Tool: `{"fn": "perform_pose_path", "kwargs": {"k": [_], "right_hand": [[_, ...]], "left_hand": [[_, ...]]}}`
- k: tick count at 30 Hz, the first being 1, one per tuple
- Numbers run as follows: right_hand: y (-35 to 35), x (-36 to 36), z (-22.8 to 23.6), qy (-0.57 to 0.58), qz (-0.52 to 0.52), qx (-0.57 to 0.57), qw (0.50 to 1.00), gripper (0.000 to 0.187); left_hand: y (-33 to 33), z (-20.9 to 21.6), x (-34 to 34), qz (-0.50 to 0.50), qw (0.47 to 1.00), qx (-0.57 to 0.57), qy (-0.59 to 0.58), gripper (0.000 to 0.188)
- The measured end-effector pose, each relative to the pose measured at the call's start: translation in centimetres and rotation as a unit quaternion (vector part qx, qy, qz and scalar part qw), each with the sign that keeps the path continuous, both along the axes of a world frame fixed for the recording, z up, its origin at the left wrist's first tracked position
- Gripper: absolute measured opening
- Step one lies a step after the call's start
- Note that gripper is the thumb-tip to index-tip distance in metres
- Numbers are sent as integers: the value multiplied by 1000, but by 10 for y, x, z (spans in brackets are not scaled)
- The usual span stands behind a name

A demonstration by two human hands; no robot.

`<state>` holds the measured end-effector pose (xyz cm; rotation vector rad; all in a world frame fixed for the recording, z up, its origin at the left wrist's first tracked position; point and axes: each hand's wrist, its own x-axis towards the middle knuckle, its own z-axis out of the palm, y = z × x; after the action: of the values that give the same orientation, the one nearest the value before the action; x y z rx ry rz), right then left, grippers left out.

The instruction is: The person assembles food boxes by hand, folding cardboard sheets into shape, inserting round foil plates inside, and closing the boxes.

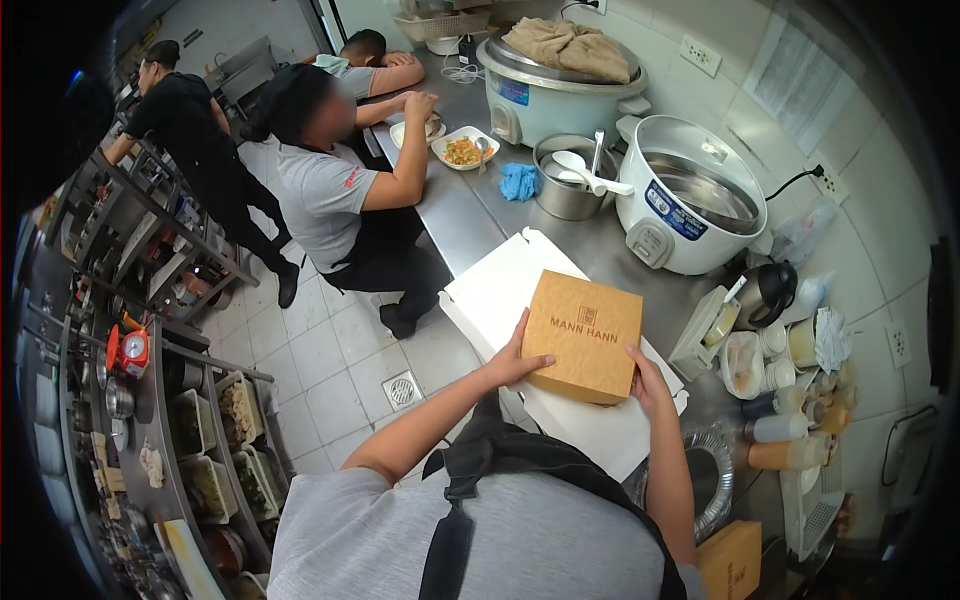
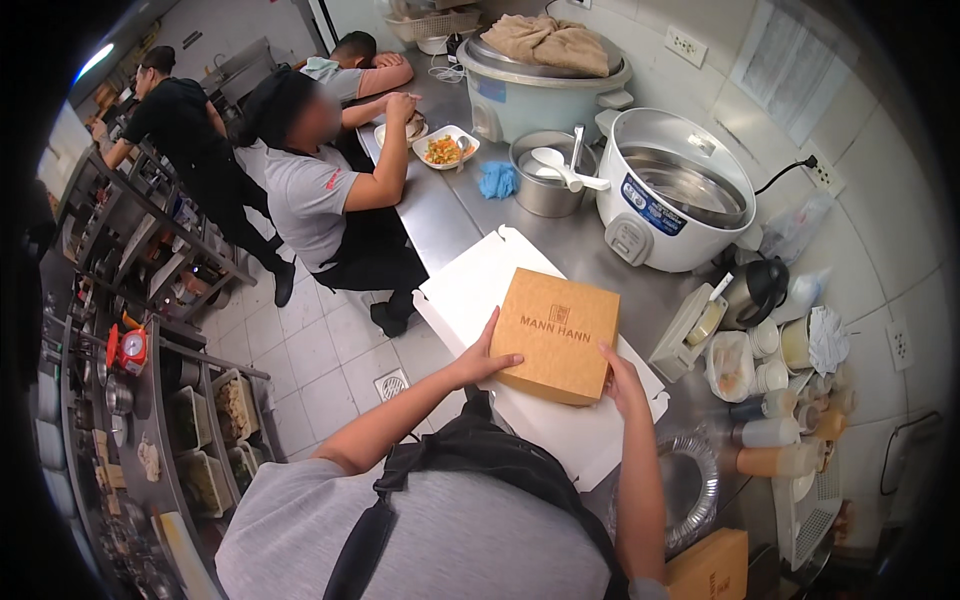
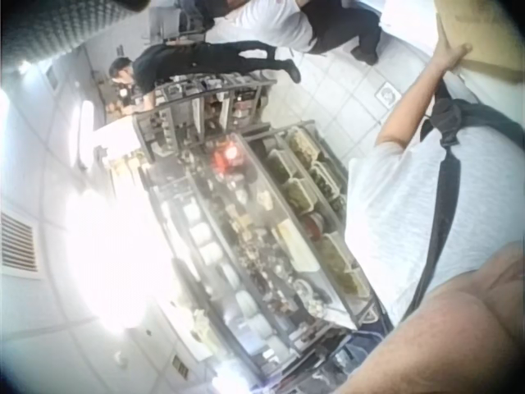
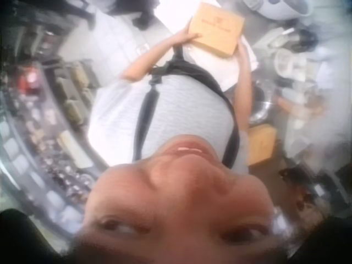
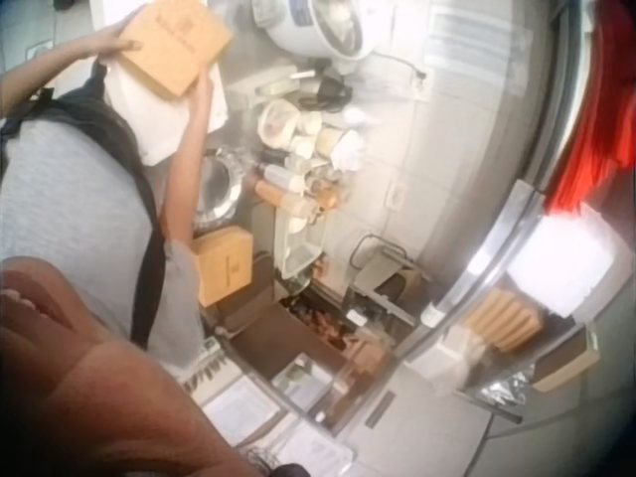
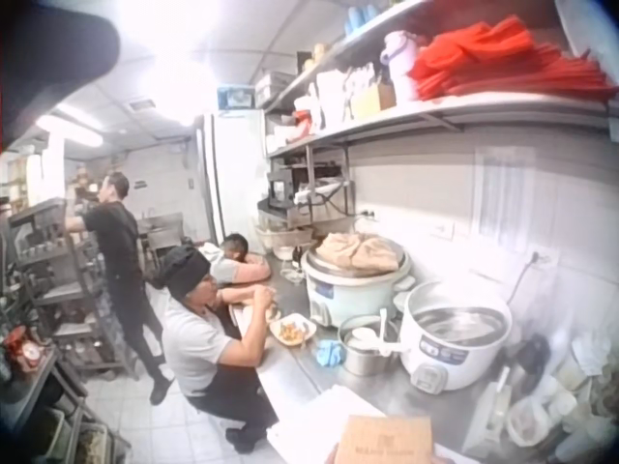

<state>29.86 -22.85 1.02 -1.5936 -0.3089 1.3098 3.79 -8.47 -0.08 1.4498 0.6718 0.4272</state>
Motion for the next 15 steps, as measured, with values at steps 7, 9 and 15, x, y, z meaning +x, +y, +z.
{"fn": "perform_pose_path", "kwargs": {"k": [7, 9, 15], "right_hand": [[-63, -18, -23, 61, -11, -80, 995, 47], [-62, -38, -3, 53, -37, -51, 997, 45], [-57, -53, -12, 132, -143, 86, 977, 36]], "left_hand": [[-20, -23, 9, 106, 991, 43, -72, 105], [-25, -23, 9, 113, 989, 35, -85, 104], [-23, -20, 11, 130, 988, 77, -35, 100]]}}
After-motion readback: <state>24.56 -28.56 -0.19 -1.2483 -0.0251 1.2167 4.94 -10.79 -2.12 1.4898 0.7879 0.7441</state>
